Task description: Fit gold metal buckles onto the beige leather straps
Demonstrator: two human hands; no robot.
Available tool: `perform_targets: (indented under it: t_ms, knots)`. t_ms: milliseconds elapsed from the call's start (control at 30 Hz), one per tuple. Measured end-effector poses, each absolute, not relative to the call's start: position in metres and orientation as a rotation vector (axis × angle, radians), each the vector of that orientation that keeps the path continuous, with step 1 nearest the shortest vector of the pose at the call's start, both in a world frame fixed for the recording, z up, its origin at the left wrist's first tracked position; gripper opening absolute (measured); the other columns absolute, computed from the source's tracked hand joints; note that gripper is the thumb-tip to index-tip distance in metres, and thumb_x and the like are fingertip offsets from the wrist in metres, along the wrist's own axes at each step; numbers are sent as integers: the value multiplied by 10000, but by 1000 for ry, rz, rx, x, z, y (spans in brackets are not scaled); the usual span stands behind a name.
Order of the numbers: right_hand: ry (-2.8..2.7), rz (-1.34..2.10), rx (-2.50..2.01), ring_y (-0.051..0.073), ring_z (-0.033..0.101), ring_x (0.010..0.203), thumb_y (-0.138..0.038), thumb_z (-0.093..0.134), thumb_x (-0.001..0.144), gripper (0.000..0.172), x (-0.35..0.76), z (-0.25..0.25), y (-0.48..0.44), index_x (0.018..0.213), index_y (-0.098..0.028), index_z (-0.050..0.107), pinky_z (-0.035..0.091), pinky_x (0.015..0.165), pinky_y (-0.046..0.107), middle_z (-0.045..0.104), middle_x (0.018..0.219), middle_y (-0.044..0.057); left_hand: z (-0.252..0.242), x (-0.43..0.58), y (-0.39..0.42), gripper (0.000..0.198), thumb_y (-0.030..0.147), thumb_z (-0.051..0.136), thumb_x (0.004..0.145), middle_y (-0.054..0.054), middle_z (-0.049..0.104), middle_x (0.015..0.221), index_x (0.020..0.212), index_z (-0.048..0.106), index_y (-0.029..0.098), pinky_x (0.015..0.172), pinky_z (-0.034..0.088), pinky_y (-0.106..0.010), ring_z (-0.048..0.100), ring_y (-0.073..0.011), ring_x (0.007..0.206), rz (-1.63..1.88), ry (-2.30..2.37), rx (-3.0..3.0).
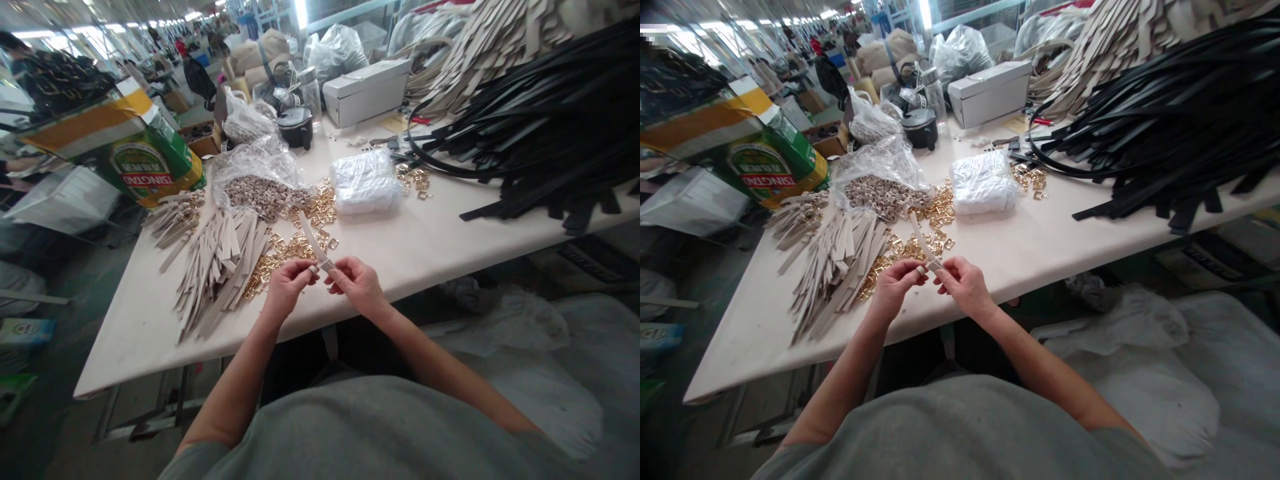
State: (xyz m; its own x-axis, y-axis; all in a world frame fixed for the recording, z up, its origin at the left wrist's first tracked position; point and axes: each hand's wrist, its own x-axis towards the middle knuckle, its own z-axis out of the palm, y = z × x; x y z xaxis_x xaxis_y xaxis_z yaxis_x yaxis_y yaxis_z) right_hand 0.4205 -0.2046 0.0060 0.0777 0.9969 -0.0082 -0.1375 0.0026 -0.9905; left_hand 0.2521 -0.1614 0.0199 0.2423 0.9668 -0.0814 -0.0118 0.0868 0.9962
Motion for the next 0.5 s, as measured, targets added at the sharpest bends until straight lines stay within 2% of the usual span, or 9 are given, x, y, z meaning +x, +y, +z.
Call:
perform_targets:
  t_ms: [100,233,367,500]
  knots:
    - [-1081,1211,-1115,145,680,576,-626,702,789,443,413,12,-206,854,-200,594,590,556,276,720,710,20,22,251,-170,196,297,747,745,-38,754,847,902,768,182,689,555,-279,678,-135,681,1086,1018,1130]
    - [-1080,1209,-1102,153,693,607,-602,710,795,421,407,18,-209,867,-203,600,602,569,282,719,724,23,24,251,-177,155,284,733,769,-24,739,795,892,778,200,680,548,-279,656,-134,675,1148,1011,1182]
    - [-1103,1199,-1093,157,704,638,-573,703,820,384,404,21,-212,873,-206,602,619,598,293,726,742,23,30,251,-182,130,290,751,775,-32,731,900,877,781,216,679,541,-273,647,-137,731,1213,1004,1287]
    - [-1179,1192,-1080,177,729,723,-531,688,854,338,405,21,-213,870,-203,605,632,637,307,743,799,39,31,249,-181,164,292,790,753,-3,701,786,883,742,206,638,523,-254,620,-115,654,1222,987,1229]
